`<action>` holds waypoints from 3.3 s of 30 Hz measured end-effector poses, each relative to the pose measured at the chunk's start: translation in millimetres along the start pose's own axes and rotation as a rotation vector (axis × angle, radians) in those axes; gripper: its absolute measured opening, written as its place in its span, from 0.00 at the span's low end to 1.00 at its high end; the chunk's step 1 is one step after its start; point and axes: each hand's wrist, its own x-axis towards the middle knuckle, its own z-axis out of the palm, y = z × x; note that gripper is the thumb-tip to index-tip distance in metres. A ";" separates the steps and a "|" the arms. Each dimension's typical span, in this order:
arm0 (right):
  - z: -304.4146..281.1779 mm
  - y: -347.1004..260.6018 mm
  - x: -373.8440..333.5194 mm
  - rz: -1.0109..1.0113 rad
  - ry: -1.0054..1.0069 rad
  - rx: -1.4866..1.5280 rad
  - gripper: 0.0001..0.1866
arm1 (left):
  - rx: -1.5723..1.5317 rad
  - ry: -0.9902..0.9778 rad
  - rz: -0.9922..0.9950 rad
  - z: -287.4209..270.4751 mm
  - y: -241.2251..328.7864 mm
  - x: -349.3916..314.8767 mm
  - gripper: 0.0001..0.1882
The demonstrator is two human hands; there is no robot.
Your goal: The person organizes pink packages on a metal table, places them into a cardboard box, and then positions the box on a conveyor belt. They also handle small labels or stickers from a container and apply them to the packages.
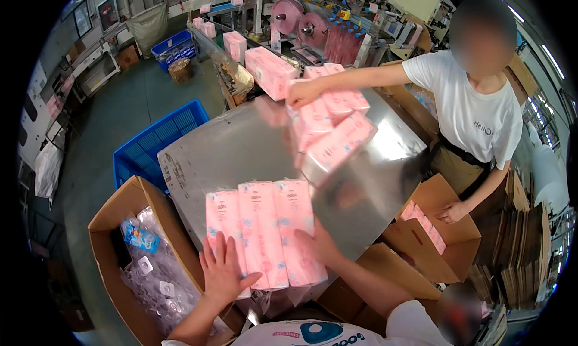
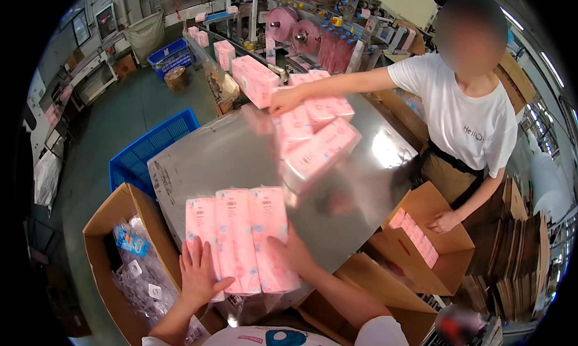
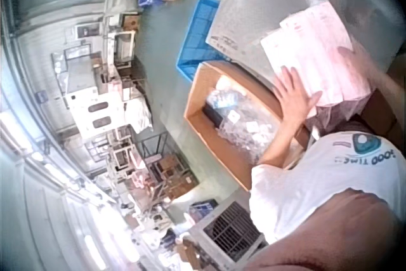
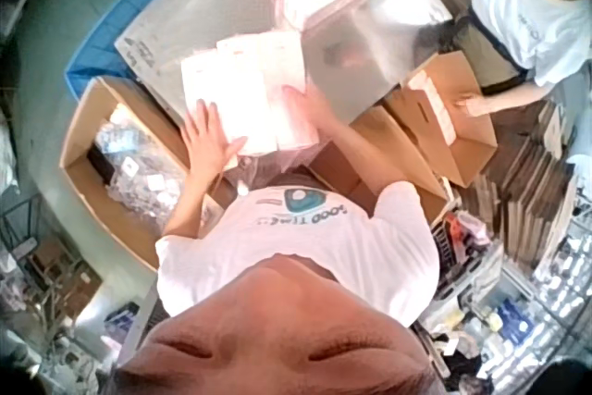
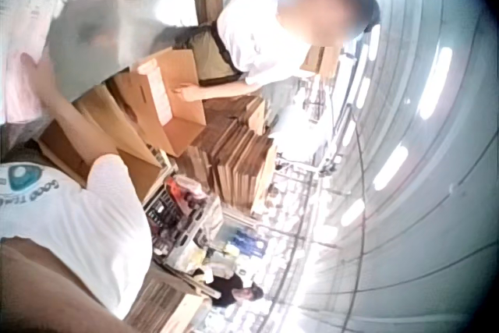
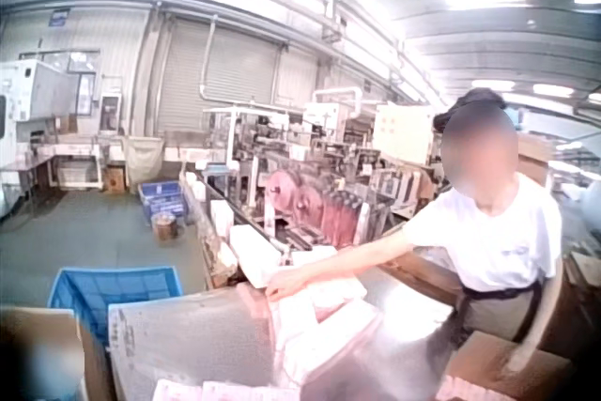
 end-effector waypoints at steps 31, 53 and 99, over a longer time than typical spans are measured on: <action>-2.2 -172.4 385.6 -0.580 0.495 -1.460 0.46 | -0.100 0.152 -0.208 -11.1 -79.7 128.6 0.52; -51.2 -123.2 267.8 -0.714 0.105 -1.025 0.43 | -0.543 0.324 -0.064 -10.1 -101.7 120.0 0.50; -203.2 226.5 -501.6 0.445 0.961 0.583 0.25 | -1.287 -1.325 -0.057 181.7 212.7 -4.1 0.23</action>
